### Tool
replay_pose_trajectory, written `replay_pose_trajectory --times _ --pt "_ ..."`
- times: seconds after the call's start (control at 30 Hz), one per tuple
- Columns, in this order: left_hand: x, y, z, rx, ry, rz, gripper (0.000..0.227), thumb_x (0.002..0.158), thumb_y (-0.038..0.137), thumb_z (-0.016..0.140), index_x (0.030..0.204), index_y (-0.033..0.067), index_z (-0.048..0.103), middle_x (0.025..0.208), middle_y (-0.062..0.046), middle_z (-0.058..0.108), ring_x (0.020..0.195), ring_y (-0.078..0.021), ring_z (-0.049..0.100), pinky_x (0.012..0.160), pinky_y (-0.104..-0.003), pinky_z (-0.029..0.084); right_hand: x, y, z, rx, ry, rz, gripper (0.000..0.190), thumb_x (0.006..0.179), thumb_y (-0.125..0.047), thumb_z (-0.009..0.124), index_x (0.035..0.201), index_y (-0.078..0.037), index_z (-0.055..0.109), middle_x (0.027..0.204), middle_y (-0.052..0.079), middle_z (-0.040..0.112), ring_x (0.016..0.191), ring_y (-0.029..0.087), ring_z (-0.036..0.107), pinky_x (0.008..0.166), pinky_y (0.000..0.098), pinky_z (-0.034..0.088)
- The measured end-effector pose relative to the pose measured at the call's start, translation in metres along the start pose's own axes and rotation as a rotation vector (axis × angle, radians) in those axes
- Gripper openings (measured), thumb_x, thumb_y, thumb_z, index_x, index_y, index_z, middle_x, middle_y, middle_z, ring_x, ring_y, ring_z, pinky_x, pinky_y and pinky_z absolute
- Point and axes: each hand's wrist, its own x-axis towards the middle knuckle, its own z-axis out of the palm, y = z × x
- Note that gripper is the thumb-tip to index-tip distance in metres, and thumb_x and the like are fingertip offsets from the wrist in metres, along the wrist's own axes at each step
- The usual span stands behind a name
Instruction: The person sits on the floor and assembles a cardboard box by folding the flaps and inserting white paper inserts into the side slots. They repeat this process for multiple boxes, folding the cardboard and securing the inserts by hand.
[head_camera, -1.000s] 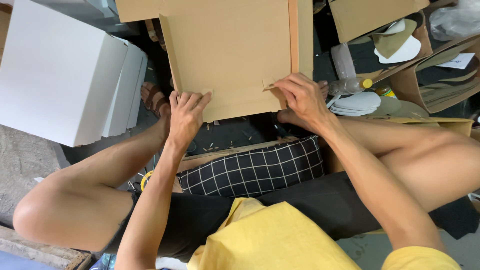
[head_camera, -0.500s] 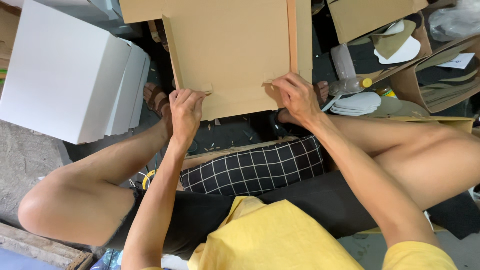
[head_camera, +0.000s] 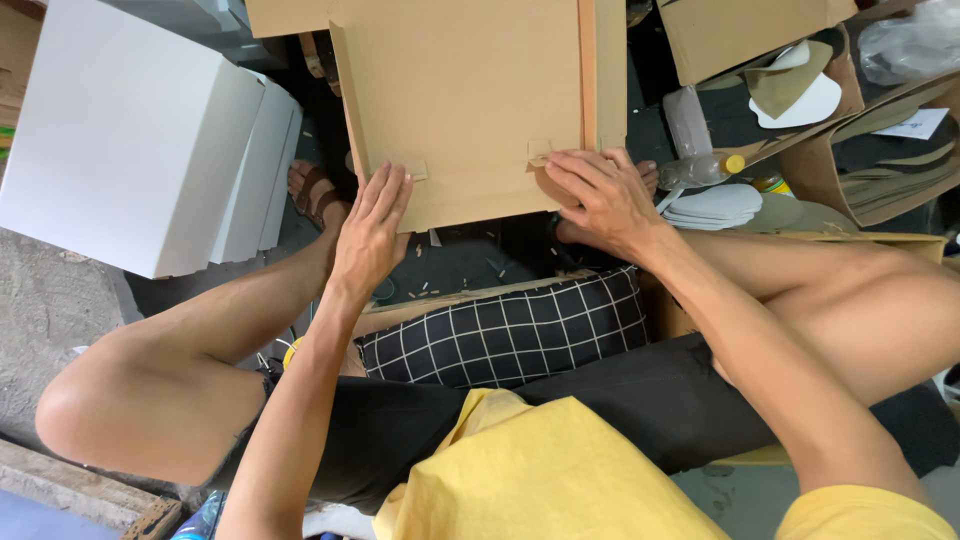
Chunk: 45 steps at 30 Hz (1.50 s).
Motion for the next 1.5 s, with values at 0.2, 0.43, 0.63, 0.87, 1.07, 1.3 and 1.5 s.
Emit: replay_pose_trajectory --times 0.2,0.43,0.63,0.87,1.07,1.3,1.5 --pt "0.016 0.003 -0.015 -0.298 0.007 -0.164 0.055 0.092 0.011 0.084 0.141 -0.0031 0.065 0.141 -0.017 0.065 0.139 -0.0362 0.057 0.117 -0.045 0.045 0.019 0.002 -0.002 0.171 0.066 0.21 0.015 0.109 -0.015 0.066 0.12 -0.018 0.077 0.11 -0.002 0.077 0.106 0.022 0.074 0.1 0.0423 0.043" --pt "0.038 0.02 0.0 -0.526 0.189 -0.577 0.014 0.102 -0.005 0.065 0.116 -0.0041 0.066 0.127 -0.011 0.051 0.119 -0.0361 0.058 0.104 -0.046 0.051 0.031 0.005 0.017 0.445 0.051 0.533 0.024 0.11 -0.033 0.062 0.124 -0.013 0.06 0.107 0.015 0.072 0.107 0.038 0.07 0.105 0.0511 0.044" --pt "0.046 0.044 0.007 -0.552 0.409 -0.753 0.062 0.101 -0.01 0.068 0.155 0.0076 0.042 0.159 -0.013 0.023 0.153 -0.0378 0.033 0.126 -0.057 0.031 0.052 -0.023 0.016 0.518 0.321 0.591 0.04 0.112 -0.04 0.052 0.133 -0.007 0.045 0.129 0.017 0.053 0.128 0.044 0.053 0.11 0.055 0.041" --pt "0.05 0.038 0.013 -0.518 0.465 -0.77 0.043 0.1 -0.01 0.067 0.137 0.0062 0.053 0.153 -0.013 0.042 0.145 -0.0405 0.048 0.12 -0.055 0.039 0.064 -0.039 0.041 0.447 0.611 0.7 0.028 0.108 -0.025 0.063 0.122 -0.008 0.047 0.14 0.009 0.033 0.15 0.044 0.03 0.122 0.0585 0.033" --pt "0.04 0.028 0.03 -0.16 0.379 -0.46 0.02 0.101 -0.004 0.07 0.121 -0.0015 0.071 0.138 -0.019 0.055 0.141 -0.0462 0.044 0.115 -0.059 0.039 0.061 -0.032 0.042 0.342 0.56 0.597 0.023 0.109 -0.017 0.069 0.093 -0.001 0.063 0.111 0.006 0.048 0.14 0.044 0.043 0.114 0.0579 0.04" --pt "0.02 -0.001 0.039 0.288 0.237 -0.143 0.022 0.1 0.019 0.076 0.118 0.005 0.077 0.115 -0.007 0.072 0.113 -0.0279 0.067 0.116 -0.061 0.04 0.026 -0.012 0.051 0.01 0.326 0.297 0.042 0.113 -0.04 0.058 0.117 -0.003 0.077 0.11 0.009 0.06 0.124 0.034 0.063 0.111 0.07 0.035" --pt "0.031 0.001 0.029 0.328 0.185 0.039 0.034 0.098 -0.004 0.046 0.117 0.0013 0.073 0.106 -0.011 0.065 0.104 -0.027 0.065 0.115 -0.058 0.044 0.017 0.003 0.062 -0.293 0.266 0.168 0.017 0.111 -0.027 0.063 0.117 -0.018 0.077 0.094 -0.005 0.061 0.103 0.016 0.068 0.103 0.0521 0.04"
